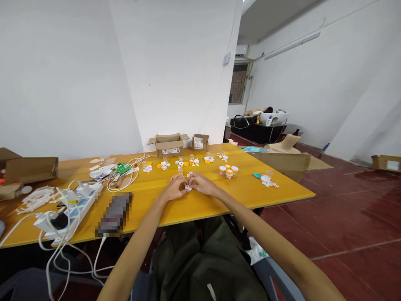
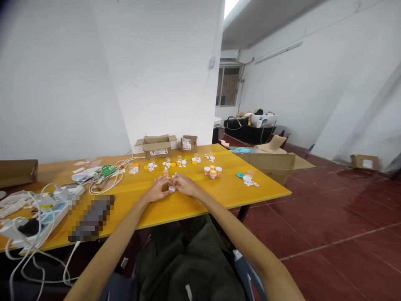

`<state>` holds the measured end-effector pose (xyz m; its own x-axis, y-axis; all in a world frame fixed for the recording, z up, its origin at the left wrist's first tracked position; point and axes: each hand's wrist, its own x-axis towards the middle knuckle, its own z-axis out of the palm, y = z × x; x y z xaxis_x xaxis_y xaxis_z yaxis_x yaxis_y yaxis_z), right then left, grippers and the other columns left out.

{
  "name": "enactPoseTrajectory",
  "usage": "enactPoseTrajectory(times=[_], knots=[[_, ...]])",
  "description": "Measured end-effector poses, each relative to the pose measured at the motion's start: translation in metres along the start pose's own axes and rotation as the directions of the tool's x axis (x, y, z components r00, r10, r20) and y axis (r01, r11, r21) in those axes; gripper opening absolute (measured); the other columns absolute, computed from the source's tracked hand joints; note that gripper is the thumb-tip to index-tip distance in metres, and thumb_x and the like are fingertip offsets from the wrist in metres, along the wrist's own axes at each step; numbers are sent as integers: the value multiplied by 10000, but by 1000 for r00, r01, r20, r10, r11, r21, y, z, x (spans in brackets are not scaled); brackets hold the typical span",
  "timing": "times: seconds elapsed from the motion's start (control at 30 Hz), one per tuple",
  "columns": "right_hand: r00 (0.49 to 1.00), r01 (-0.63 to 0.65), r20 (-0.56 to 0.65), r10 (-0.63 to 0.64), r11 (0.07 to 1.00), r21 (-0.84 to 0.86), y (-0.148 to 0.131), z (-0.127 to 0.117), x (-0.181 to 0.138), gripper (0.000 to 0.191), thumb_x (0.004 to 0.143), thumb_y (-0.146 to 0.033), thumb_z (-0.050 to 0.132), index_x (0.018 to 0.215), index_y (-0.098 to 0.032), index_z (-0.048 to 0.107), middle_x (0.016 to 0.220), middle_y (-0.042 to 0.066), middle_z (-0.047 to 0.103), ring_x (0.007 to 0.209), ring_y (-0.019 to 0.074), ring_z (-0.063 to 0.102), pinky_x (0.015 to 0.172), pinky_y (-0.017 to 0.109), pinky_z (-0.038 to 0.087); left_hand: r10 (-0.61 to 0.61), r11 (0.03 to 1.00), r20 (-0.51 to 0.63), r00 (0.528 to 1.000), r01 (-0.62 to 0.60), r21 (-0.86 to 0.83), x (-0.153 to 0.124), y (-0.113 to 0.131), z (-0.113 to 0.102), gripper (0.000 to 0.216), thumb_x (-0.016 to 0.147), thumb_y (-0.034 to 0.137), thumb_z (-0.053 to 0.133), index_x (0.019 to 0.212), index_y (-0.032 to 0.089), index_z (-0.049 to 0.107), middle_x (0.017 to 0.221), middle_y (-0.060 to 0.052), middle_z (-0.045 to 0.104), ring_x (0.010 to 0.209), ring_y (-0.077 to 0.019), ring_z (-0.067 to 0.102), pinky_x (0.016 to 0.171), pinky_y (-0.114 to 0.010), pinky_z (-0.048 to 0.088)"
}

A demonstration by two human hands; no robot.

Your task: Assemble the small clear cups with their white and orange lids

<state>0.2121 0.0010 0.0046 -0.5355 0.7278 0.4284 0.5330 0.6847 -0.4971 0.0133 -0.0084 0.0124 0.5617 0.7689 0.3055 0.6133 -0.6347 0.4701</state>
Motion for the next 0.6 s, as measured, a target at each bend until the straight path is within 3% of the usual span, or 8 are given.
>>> enactPoseTrajectory(times=[0.6], knots=[[1000,6,28,-3,996,-87,-4,-1,1,148,848,-77,617,791,-201,674,989,53,652,999,203,626,921,354,496,23,1000,-22,999,-23,8,0,-3,2,118,847,366,651,889,256,649,962,-31,673,1070,-269,556,1032,-465,400]])
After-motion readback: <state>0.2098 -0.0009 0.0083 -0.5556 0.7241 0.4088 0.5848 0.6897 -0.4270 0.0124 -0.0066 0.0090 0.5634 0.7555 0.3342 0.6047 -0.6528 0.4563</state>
